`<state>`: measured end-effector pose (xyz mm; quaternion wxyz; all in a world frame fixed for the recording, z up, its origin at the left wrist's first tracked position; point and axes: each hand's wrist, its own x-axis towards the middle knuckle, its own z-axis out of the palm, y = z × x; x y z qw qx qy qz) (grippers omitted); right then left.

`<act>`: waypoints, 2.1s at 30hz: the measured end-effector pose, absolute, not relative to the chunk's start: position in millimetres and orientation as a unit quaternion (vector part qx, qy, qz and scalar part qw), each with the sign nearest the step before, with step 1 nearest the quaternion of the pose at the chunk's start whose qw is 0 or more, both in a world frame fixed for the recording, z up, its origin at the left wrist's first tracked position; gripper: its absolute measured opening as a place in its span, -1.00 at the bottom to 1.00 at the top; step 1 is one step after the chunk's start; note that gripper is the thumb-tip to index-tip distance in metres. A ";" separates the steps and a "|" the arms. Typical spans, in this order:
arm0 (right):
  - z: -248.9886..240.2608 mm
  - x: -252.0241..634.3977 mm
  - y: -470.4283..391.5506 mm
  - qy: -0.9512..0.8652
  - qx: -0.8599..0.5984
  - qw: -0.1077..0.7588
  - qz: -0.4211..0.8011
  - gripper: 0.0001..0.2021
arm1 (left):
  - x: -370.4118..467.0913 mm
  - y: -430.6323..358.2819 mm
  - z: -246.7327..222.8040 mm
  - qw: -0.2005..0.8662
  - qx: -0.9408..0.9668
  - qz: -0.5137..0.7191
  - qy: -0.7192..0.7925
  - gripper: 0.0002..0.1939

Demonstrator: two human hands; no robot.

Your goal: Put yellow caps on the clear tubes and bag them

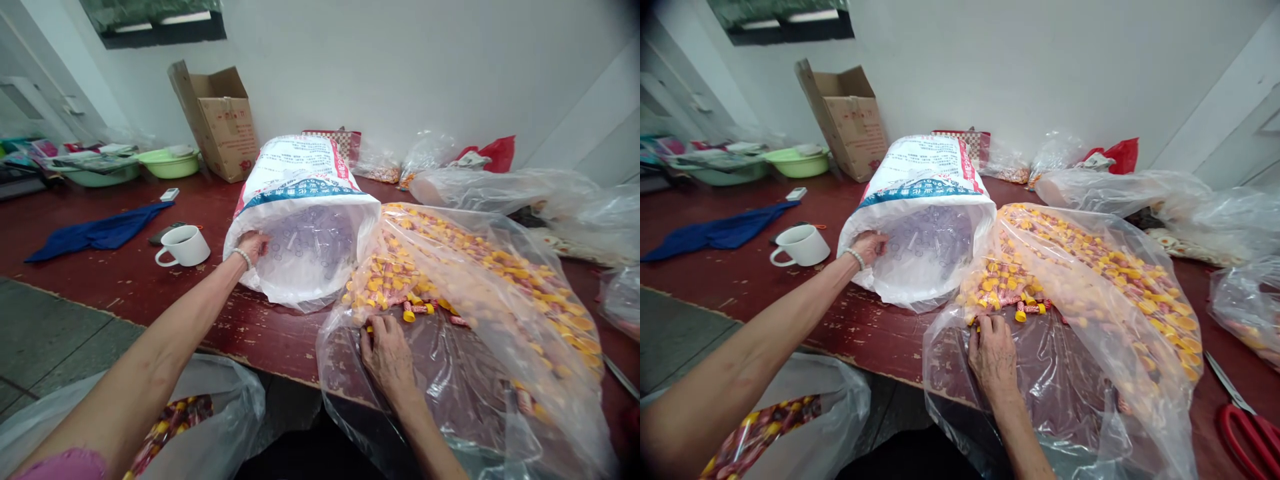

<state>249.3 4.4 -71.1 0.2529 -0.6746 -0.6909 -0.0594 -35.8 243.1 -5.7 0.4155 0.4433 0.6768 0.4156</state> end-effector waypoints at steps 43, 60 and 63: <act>14.0 210.5 -47.8 -0.558 -0.525 0.603 0.223 -0.75 | 32.6 29.1 17.4 0.619 0.605 0.333 0.374 -0.69; 27.9 219.3 -43.7 -0.769 -0.512 0.374 0.079 -0.57 | 72.5 14.4 16.9 0.443 0.760 0.301 0.367 -0.91; 17.7 226.8 -42.3 -0.766 -0.516 0.367 0.114 -0.65 | 75.4 12.2 14.6 0.541 0.684 0.323 0.367 -0.90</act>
